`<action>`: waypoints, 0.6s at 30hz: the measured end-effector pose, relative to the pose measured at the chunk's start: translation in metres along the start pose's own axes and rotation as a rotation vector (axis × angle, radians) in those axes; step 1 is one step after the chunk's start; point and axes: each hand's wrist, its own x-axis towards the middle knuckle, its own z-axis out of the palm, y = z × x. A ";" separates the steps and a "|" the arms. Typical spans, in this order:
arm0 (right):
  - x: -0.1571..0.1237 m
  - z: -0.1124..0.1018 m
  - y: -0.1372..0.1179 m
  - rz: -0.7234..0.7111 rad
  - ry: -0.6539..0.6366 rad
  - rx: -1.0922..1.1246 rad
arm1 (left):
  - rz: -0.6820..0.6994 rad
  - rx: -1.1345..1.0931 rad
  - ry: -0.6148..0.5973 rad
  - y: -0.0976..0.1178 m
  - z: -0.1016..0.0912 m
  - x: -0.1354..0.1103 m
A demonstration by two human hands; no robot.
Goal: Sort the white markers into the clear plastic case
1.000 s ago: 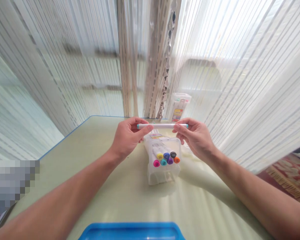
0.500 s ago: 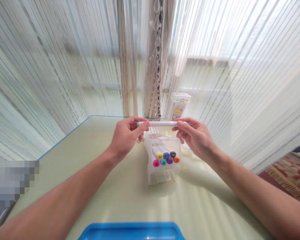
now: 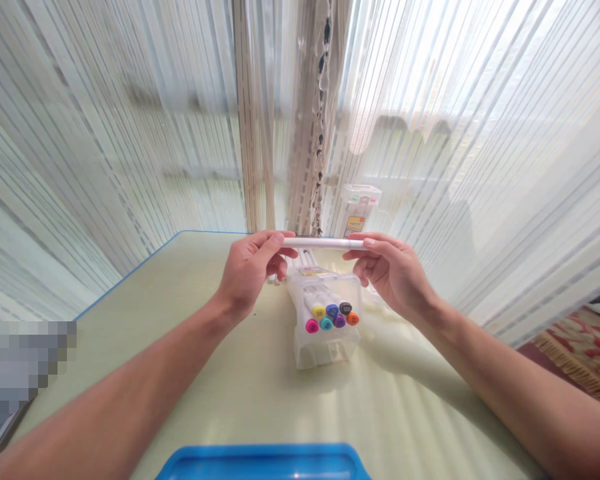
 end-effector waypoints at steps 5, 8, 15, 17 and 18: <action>-0.001 0.001 -0.002 0.016 0.018 0.015 | -0.018 -0.034 0.004 0.000 0.000 0.000; -0.001 0.001 -0.003 0.012 0.021 0.023 | 0.000 -0.026 -0.003 0.000 0.000 0.001; -0.001 0.003 -0.003 -0.012 0.041 -0.023 | 0.064 0.116 -0.019 -0.001 0.000 0.000; -0.001 0.003 -0.002 -0.025 0.039 -0.041 | 0.075 0.153 -0.016 -0.001 0.000 -0.001; -0.001 0.003 -0.002 -0.032 0.035 -0.048 | 0.079 0.166 -0.015 -0.002 0.000 -0.001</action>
